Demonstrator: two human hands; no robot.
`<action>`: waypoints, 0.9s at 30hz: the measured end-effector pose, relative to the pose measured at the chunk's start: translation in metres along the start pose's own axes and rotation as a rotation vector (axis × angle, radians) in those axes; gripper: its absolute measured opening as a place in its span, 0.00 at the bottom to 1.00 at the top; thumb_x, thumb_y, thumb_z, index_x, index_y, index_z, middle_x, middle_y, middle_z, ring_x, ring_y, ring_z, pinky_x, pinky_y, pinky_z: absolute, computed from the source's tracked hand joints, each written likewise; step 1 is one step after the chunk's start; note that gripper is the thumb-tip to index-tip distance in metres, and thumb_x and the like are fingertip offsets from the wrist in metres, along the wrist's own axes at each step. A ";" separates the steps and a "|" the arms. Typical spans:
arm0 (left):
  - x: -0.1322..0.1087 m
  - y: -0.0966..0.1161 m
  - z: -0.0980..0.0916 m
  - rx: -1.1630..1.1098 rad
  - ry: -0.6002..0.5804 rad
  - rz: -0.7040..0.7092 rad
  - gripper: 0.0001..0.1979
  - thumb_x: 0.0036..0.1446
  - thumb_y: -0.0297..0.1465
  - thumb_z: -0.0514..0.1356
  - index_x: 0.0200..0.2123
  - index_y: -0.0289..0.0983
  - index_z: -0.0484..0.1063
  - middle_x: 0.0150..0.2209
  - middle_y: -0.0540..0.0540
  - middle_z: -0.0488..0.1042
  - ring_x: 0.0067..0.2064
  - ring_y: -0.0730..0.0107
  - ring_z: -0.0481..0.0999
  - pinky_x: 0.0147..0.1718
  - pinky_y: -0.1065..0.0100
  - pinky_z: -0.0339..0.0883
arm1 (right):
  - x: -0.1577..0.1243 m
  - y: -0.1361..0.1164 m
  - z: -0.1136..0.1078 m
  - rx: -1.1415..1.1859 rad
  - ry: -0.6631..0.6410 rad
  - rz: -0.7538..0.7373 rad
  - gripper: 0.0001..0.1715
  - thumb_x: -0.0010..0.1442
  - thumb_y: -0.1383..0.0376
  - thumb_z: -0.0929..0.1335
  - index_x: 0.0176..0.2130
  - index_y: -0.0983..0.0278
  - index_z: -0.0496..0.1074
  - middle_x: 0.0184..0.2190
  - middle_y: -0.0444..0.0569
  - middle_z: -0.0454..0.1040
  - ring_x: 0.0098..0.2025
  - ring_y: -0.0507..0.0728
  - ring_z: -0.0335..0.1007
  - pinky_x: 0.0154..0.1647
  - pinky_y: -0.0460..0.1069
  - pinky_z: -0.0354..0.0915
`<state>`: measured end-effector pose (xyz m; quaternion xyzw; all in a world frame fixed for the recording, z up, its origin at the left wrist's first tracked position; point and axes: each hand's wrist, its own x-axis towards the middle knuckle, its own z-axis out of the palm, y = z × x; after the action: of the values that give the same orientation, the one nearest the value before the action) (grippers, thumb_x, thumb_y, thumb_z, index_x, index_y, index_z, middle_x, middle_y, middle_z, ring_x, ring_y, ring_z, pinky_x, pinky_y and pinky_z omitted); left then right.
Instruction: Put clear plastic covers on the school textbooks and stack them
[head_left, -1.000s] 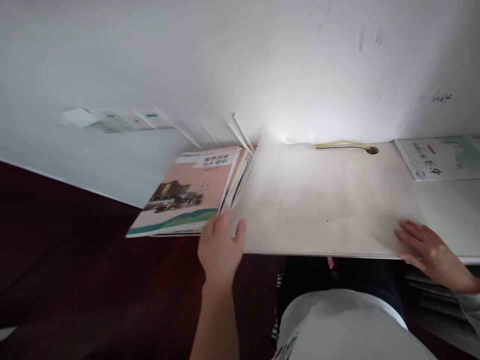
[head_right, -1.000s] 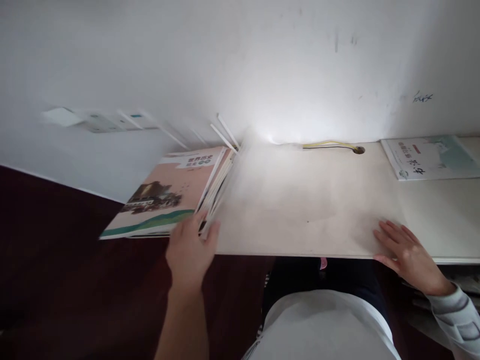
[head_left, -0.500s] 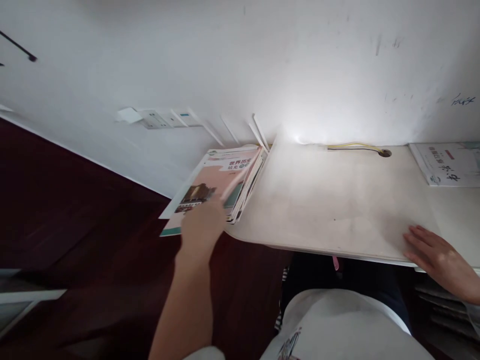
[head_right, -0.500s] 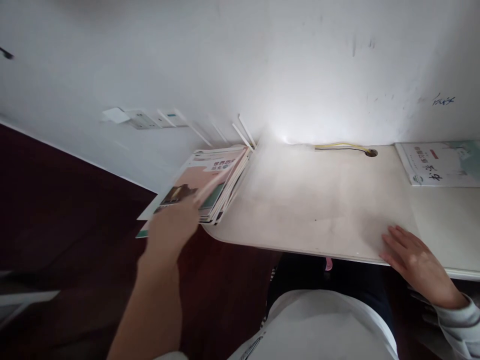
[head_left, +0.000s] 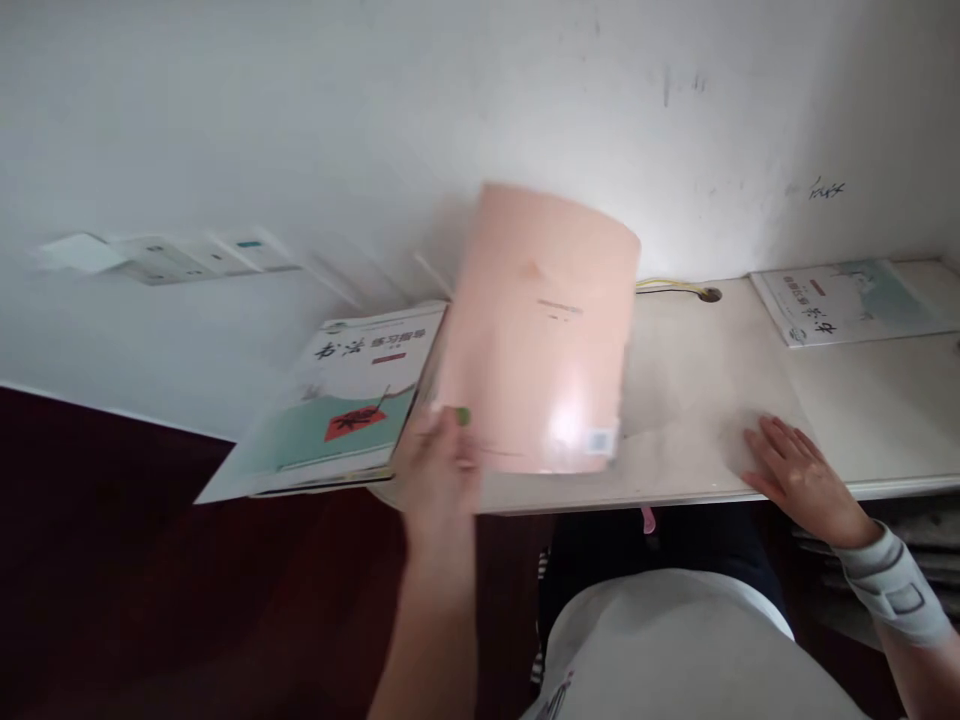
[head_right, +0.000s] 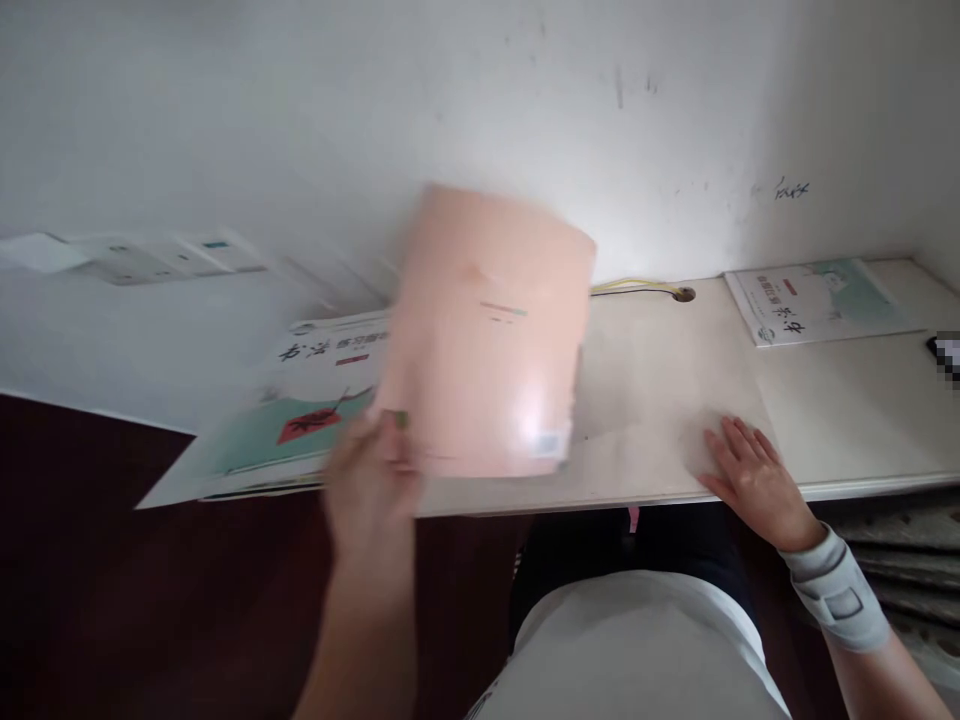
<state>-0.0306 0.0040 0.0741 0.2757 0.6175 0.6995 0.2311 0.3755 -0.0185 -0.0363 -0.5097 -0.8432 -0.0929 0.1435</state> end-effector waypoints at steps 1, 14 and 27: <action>-0.006 -0.020 0.008 -0.008 -0.060 -0.112 0.17 0.37 0.41 0.66 0.28 0.36 0.67 0.23 0.54 0.66 0.20 0.82 0.59 0.18 0.77 0.51 | 0.000 -0.001 -0.001 -0.002 -0.006 0.000 0.29 0.62 0.53 0.61 0.57 0.65 0.63 0.59 0.62 0.61 0.62 0.66 0.55 0.57 0.62 0.58; -0.016 -0.082 -0.010 0.847 -0.379 0.246 0.22 0.59 0.36 0.49 0.54 0.32 0.64 0.47 0.34 0.72 0.49 0.56 0.72 0.50 0.55 0.63 | 0.002 -0.004 -0.011 -0.020 -0.053 0.013 0.27 0.62 0.55 0.62 0.56 0.66 0.63 0.60 0.62 0.60 0.63 0.66 0.53 0.59 0.62 0.56; -0.021 -0.102 -0.026 1.053 -0.377 0.513 0.24 0.61 0.40 0.49 0.53 0.31 0.67 0.55 0.32 0.66 0.55 0.50 0.65 0.53 0.48 0.60 | 0.071 -0.100 0.009 0.197 -0.006 -0.147 0.35 0.60 0.52 0.64 0.58 0.72 0.62 0.57 0.60 0.66 0.61 0.65 0.57 0.59 0.61 0.56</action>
<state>-0.0340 -0.0159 -0.0314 0.6116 0.7426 0.2729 -0.0065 0.2548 -0.0033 -0.0220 -0.4304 -0.8837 -0.0184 0.1831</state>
